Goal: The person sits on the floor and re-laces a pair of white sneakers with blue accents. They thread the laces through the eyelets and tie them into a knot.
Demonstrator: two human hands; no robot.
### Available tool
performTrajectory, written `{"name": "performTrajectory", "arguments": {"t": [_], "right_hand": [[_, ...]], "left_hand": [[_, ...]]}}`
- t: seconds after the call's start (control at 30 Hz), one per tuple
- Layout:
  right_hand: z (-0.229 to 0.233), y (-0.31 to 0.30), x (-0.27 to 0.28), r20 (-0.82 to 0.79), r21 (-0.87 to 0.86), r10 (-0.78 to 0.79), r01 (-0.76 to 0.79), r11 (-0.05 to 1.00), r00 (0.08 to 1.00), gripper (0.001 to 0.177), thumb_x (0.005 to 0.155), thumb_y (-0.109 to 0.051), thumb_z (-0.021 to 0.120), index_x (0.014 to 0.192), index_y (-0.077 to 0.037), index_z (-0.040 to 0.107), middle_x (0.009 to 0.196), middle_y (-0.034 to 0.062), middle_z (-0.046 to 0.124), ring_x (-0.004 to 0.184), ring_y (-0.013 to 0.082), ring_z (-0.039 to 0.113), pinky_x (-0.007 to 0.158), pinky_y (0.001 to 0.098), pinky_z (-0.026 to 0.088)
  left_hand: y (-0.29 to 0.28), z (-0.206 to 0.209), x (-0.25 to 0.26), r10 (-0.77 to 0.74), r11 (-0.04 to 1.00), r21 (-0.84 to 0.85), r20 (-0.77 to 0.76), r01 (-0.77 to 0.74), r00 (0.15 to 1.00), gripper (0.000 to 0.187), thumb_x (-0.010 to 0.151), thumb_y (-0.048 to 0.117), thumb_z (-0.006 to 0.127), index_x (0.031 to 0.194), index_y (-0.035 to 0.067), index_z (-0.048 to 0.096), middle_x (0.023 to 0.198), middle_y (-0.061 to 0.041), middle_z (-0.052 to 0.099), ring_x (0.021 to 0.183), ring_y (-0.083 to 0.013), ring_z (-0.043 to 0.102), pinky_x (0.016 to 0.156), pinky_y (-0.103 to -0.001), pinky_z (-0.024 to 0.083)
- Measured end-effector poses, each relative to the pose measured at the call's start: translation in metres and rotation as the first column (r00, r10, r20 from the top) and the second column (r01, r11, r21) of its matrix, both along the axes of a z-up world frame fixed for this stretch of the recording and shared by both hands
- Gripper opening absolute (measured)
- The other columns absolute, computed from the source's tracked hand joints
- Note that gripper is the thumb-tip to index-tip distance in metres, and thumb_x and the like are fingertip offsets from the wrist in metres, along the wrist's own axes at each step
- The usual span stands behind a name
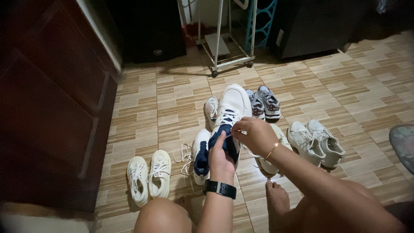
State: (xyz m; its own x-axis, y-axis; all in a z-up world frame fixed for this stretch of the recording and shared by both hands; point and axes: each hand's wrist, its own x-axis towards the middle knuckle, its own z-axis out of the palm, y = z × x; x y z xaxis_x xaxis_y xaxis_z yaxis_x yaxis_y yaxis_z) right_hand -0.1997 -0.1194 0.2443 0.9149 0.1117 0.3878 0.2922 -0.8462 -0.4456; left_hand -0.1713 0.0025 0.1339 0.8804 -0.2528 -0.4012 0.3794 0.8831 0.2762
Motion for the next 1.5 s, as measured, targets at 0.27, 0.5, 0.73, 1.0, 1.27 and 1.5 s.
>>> {"name": "performTrajectory", "arguments": {"t": [0.27,0.5,0.73,1.0,1.27,1.5], "right_hand": [[-0.006,-0.001,0.001,0.06,0.035,-0.004,0.002,0.999,0.998,0.014,0.08,-0.016,0.075,0.086,-0.005,0.068,0.085,0.0117,0.068,0.076,0.0332,0.067,0.068,0.0413,0.054],[-0.009,-0.007,-0.003,-0.013,-0.024,0.005,-0.005,1.0,1.0,0.017,0.076,-0.015,0.076,0.079,-0.004,0.063,0.078,0.0133,0.063,0.072,0.0355,0.063,0.066,0.043,0.053],[-0.021,-0.005,-0.004,0.098,-0.036,-0.037,0.04,0.999,0.995,0.017,0.078,-0.015,0.075,0.08,-0.004,0.063,0.077,0.0146,0.063,0.071,0.0371,0.064,0.064,0.0453,0.053],[-0.024,-0.011,0.0,-0.011,0.187,-0.021,0.023,0.982,1.0,0.014,0.082,-0.012,0.073,0.089,-0.003,0.065,0.08,0.014,0.065,0.07,0.0332,0.065,0.066,0.0413,0.054],[-0.031,0.006,-0.013,0.273,0.192,-0.013,-0.041,0.981,0.962,0.012,0.084,-0.004,0.072,0.095,-0.002,0.068,0.092,0.0144,0.064,0.085,0.0334,0.065,0.072,0.0405,0.054],[-0.03,0.002,0.007,0.088,-0.079,-0.014,0.021,0.997,0.996,0.01,0.088,-0.011,0.068,0.091,-0.002,0.066,0.09,0.0167,0.064,0.085,0.0368,0.064,0.071,0.0461,0.055]], "left_hand": [[-0.001,0.015,-0.005,-0.047,0.997,-0.069,0.008,0.047,0.999,0.03,0.092,0.018,0.07,0.118,0.002,0.068,0.111,-0.011,0.074,0.097,-0.0239,0.072,0.088,-0.037,0.058],[0.001,0.024,-0.016,-0.028,0.999,-0.026,0.005,0.028,1.0,0.031,0.092,0.018,0.071,0.118,0.001,0.068,0.112,-0.012,0.072,0.097,-0.0241,0.07,0.086,-0.037,0.057],[-0.001,0.038,-0.021,0.038,0.981,0.187,0.076,-0.051,0.996,0.038,0.089,0.015,0.072,0.122,-0.004,0.069,0.117,-0.012,0.074,0.103,-0.0226,0.071,0.091,-0.034,0.056],[-0.006,0.028,-0.016,0.024,1.0,0.0,0.049,-0.024,0.999,0.033,0.091,0.018,0.069,0.117,-0.001,0.068,0.112,-0.012,0.074,0.1,-0.0239,0.071,0.09,-0.035,0.056],[-0.012,0.023,-0.024,-0.02,0.972,0.237,0.085,-0.001,0.996,0.032,0.094,0.023,0.066,0.115,0.0,0.071,0.111,-0.008,0.072,0.098,-0.0194,0.067,0.085,-0.032,0.052],[-0.02,-0.01,-0.022,-0.078,0.963,0.268,0.187,0.026,0.979,0.033,0.094,0.02,0.062,0.116,-0.003,0.071,0.115,-0.009,0.073,0.103,-0.019,0.068,0.093,-0.034,0.05]]}}
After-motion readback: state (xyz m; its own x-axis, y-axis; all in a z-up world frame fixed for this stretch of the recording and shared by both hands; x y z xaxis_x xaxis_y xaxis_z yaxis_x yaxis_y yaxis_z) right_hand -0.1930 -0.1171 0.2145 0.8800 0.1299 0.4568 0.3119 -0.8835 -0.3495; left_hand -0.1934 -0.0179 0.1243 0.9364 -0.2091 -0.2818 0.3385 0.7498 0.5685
